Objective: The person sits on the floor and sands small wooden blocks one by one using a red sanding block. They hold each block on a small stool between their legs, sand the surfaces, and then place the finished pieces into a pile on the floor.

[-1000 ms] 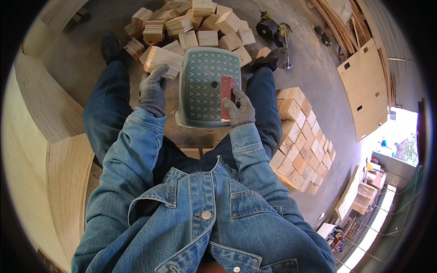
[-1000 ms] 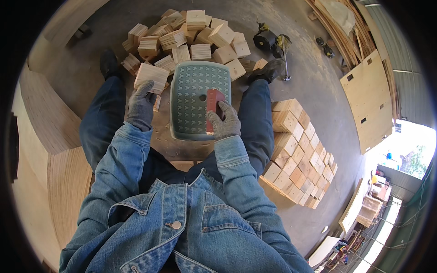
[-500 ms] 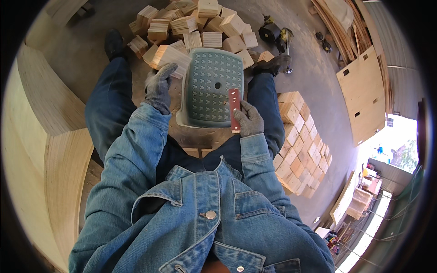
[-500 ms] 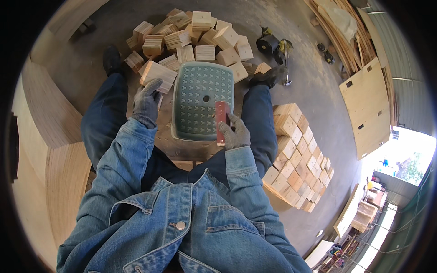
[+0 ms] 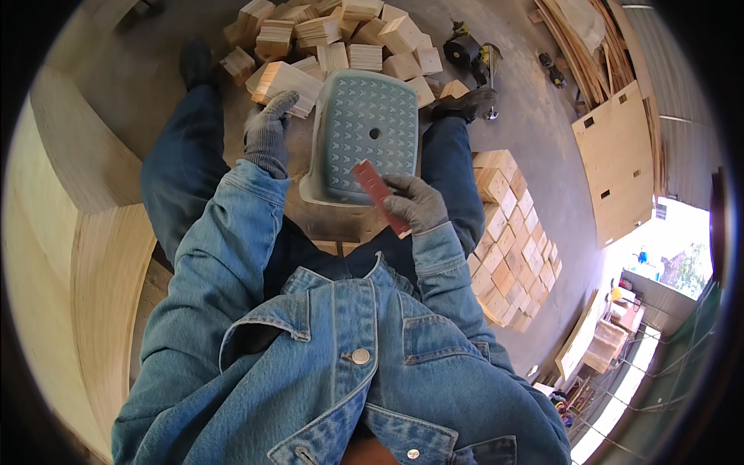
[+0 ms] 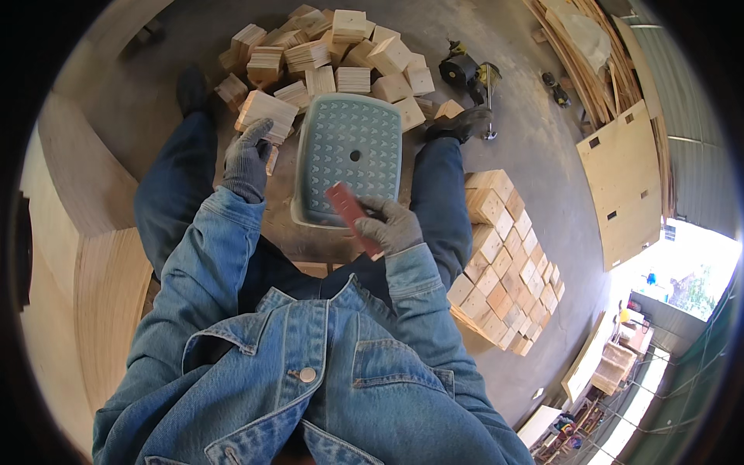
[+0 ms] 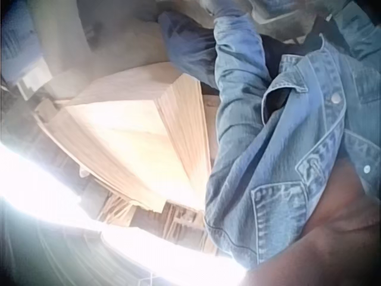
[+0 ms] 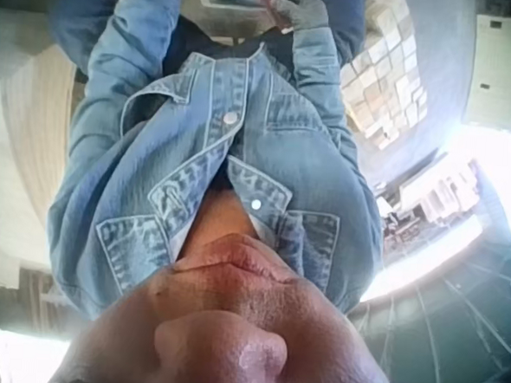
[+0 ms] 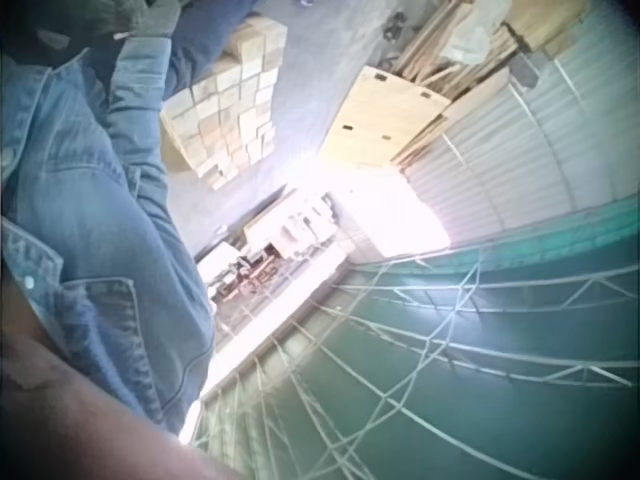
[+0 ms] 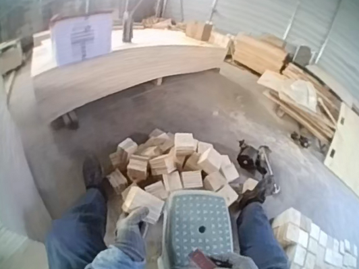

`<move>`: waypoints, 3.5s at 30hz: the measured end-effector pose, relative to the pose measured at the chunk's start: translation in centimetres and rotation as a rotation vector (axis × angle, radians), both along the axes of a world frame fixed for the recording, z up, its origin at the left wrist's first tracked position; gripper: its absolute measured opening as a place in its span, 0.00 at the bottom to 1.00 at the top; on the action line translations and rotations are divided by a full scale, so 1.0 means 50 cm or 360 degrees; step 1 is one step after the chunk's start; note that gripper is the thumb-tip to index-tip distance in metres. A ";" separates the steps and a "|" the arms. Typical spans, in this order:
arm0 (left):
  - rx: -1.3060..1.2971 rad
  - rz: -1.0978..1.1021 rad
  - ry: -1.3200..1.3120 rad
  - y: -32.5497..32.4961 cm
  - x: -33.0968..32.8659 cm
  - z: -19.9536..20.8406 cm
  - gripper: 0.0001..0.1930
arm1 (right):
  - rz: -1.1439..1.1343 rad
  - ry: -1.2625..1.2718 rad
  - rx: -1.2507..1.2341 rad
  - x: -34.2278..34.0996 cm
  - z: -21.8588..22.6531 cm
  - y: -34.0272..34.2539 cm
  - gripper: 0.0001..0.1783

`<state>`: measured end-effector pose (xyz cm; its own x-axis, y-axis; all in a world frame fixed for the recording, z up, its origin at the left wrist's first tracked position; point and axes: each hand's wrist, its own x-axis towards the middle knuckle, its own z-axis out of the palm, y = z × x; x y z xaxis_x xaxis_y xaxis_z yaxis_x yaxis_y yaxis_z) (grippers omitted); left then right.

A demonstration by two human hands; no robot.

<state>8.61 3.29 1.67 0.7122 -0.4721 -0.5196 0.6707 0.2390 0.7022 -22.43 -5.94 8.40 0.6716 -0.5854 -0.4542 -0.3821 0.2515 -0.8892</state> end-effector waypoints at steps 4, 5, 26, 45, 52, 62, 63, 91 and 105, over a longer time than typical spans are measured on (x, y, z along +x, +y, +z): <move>0.0001 0.0060 0.0033 0.010 0.006 0.010 0.18 | -0.0299 0.0091 -0.0140 -0.023 -0.006 -0.032 0.29; -0.0037 0.0070 0.0058 0.015 0.009 0.010 0.17 | -0.0320 0.0075 -0.0134 -0.025 -0.015 -0.034 0.29; -0.0548 -0.0423 -0.0051 0.014 -0.005 0.011 0.30 | 0.0269 0.0865 -0.1436 0.140 -0.063 0.030 0.33; -0.0948 -0.1118 -0.0061 0.043 -0.058 0.035 0.36 | -0.0245 0.0158 -0.0878 0.032 0.081 0.009 0.46; -0.0766 -0.1271 -0.0498 0.061 -0.122 0.109 0.41 | -0.0412 -0.0490 -0.0214 -0.005 0.057 0.040 0.43; -0.0796 -0.1316 -0.0800 -0.031 -0.294 0.279 0.54 | -0.0505 -0.1261 0.1222 -0.061 0.036 0.075 0.40; -0.0761 -0.1362 -0.0883 -0.049 -0.296 0.267 0.54 | -0.0516 -0.1374 0.1241 -0.072 0.045 0.072 0.41; 0.0336 -0.0852 -0.1305 0.066 -0.141 0.093 0.32 | -0.2319 -0.0743 0.0930 -0.463 -0.324 -0.064 0.10; 0.0772 -0.0872 -0.1106 0.095 -0.123 0.017 0.30 | -0.2412 0.0171 0.1188 -0.519 -0.724 -0.197 0.19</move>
